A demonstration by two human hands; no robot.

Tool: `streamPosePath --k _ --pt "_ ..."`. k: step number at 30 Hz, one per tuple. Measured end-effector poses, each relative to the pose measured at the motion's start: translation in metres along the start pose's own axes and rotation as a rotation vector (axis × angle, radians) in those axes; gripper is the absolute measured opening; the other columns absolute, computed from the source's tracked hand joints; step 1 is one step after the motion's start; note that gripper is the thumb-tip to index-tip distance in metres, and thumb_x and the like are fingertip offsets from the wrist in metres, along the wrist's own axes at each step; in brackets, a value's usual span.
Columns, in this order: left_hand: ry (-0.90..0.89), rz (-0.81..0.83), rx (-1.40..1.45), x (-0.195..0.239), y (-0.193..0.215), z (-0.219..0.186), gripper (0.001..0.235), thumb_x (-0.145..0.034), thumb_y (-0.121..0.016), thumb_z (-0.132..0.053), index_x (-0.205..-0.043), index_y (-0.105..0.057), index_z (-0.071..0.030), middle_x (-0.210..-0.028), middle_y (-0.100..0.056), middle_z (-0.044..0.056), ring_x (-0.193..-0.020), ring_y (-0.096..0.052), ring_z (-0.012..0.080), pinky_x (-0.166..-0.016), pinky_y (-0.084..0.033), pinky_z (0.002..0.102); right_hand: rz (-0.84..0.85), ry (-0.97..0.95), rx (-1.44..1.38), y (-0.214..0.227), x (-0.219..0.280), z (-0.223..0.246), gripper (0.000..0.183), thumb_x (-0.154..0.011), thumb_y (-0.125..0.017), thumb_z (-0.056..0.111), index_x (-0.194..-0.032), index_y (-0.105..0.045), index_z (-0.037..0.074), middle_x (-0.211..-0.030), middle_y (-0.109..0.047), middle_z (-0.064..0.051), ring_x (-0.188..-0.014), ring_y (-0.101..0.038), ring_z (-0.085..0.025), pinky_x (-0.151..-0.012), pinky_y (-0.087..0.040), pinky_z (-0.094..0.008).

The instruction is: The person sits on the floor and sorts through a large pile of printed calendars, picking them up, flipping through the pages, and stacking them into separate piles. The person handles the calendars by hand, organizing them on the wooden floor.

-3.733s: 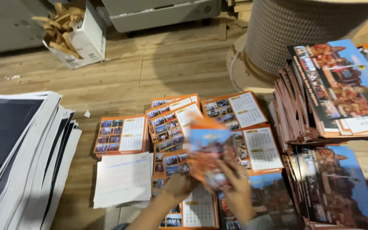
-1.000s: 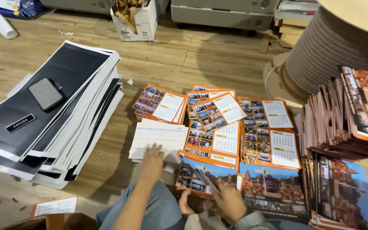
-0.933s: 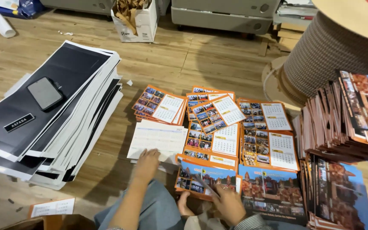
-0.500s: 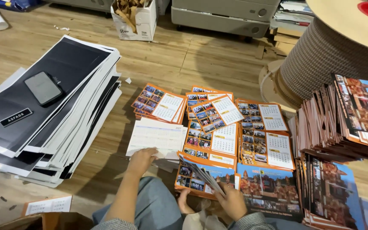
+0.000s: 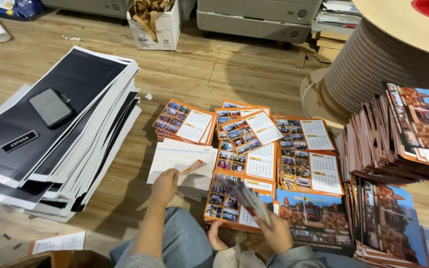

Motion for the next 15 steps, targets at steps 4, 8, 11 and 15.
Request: streamPosePath --k 4,8,11,15 --pt "-0.486 -0.456 -0.194 0.032 0.034 -0.107 0.011 -0.090 -0.045 -0.009 -0.093 -0.054 -0.004 -0.085 -0.056 0.013 -0.077 -0.054 0.0313 -0.069 -0.043 0.042 -0.239 0.070 -0.078 0.048 0.010 0.009 0.040 -0.085 -0.055 0.030 -0.119 -0.057 0.008 -0.075 -0.068 -0.004 -0.054 -0.060 -0.013 -0.046 -0.054 -0.025" --pt "-0.559 0.258 -0.443 0.064 -0.036 -0.173 0.014 -0.073 -0.053 -0.021 -0.067 -0.062 -0.012 -0.066 -0.059 0.011 -0.062 -0.058 0.0334 -0.055 -0.043 0.047 -0.597 0.240 -0.123 0.084 0.030 0.024 0.030 -0.088 -0.053 0.029 -0.104 -0.064 0.006 -0.091 -0.070 -0.009 -0.077 -0.067 -0.023 -0.067 -0.053 -0.036" --pt "-0.698 0.201 -0.329 0.113 -0.064 -0.178 0.015 -0.082 -0.062 -0.025 -0.088 -0.064 -0.012 -0.078 -0.063 0.006 -0.072 -0.060 0.0274 -0.060 -0.050 0.041 -0.645 0.426 -0.010 0.053 0.023 0.025 0.041 -0.088 -0.053 0.031 -0.128 -0.054 0.022 -0.128 -0.053 -0.024 -0.109 -0.059 -0.037 -0.095 -0.047 -0.048" --pt "-0.264 0.506 0.033 0.097 -0.054 -0.152 0.015 -0.081 -0.065 -0.036 -0.082 -0.069 -0.021 -0.088 -0.070 0.000 -0.078 -0.065 0.0223 -0.065 -0.047 0.038 -0.165 0.311 -0.056 0.009 0.018 0.040 0.026 -0.086 -0.056 0.019 -0.111 -0.063 0.016 -0.100 -0.071 -0.006 -0.087 -0.071 -0.020 -0.081 -0.059 -0.033"
Point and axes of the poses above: each hand's wrist, its own x-axis away from the middle knuckle, its own y-axis out of the back of the hand, z = x × y, the point moved 7 cm from there along -x, towards the middle knuckle
